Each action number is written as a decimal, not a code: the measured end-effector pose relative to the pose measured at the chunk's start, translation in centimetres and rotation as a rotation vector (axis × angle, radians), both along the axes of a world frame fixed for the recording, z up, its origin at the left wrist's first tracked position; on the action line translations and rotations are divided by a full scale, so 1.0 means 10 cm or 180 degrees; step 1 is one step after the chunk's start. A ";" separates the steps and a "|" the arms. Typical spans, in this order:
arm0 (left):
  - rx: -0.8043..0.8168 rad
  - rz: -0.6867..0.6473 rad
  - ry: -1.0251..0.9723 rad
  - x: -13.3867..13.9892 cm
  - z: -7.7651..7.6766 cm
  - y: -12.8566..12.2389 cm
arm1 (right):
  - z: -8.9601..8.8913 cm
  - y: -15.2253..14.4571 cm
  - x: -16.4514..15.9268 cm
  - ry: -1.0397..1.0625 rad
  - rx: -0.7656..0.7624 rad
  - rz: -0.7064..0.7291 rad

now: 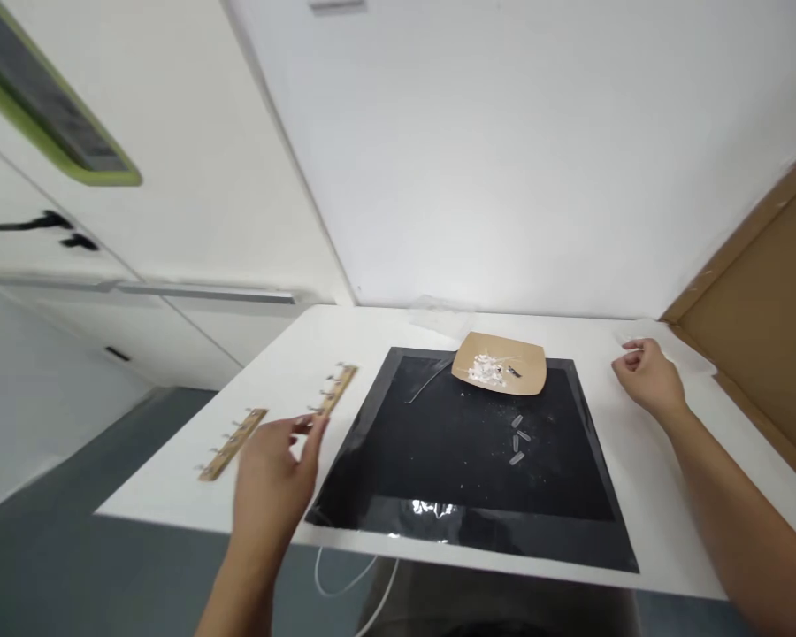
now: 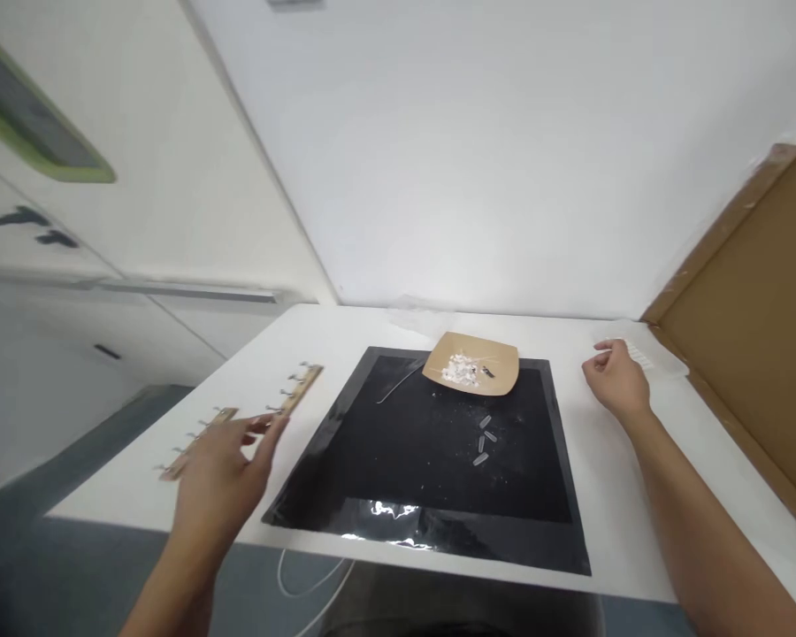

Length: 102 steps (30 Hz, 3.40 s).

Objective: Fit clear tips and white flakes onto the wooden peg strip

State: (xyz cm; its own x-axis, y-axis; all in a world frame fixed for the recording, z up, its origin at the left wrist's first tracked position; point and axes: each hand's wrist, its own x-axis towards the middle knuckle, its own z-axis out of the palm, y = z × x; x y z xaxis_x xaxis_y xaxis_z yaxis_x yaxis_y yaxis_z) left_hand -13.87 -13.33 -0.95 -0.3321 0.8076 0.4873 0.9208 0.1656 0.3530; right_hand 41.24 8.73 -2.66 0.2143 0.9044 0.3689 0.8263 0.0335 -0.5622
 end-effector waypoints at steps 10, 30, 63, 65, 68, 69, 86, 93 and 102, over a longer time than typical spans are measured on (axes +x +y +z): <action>-0.0548 -0.4003 0.0478 1.53 0.48 1.14 | 0.21 -0.16 -0.16 -0.0555 0.0828 0.1268; -0.0768 -0.4558 0.0039 1.26 0.09 1.47 | -0.06 -0.70 -1.21 -0.0926 -0.0284 0.3137; -0.1019 -0.4896 -0.0742 1.30 0.03 1.48 | 0.08 -0.71 -1.14 -0.0637 -0.0625 0.3305; -0.1011 -0.4925 -0.0781 1.29 0.00 1.48 | 0.07 -0.70 -1.14 -0.0624 -0.0668 0.3294; -0.1081 -0.4911 -0.0893 1.29 -0.03 1.49 | 0.06 -0.70 -1.13 -0.0592 -0.0729 0.3265; -0.1097 -0.4902 -0.0924 1.28 -0.04 1.49 | 0.06 -0.70 -1.12 -0.0586 -0.0742 0.3255; -0.1058 -0.4833 -0.0931 1.30 -0.05 1.48 | 0.02 -0.69 -1.12 -0.0581 -0.0735 0.3264; -0.1060 -0.4860 -0.0985 1.30 -0.06 1.49 | 0.01 -0.69 -1.13 -0.0573 -0.0673 0.3247; -0.1449 -0.4646 -0.1168 1.32 -0.05 1.47 | 0.02 -0.69 -1.12 -0.0554 -0.0675 0.3273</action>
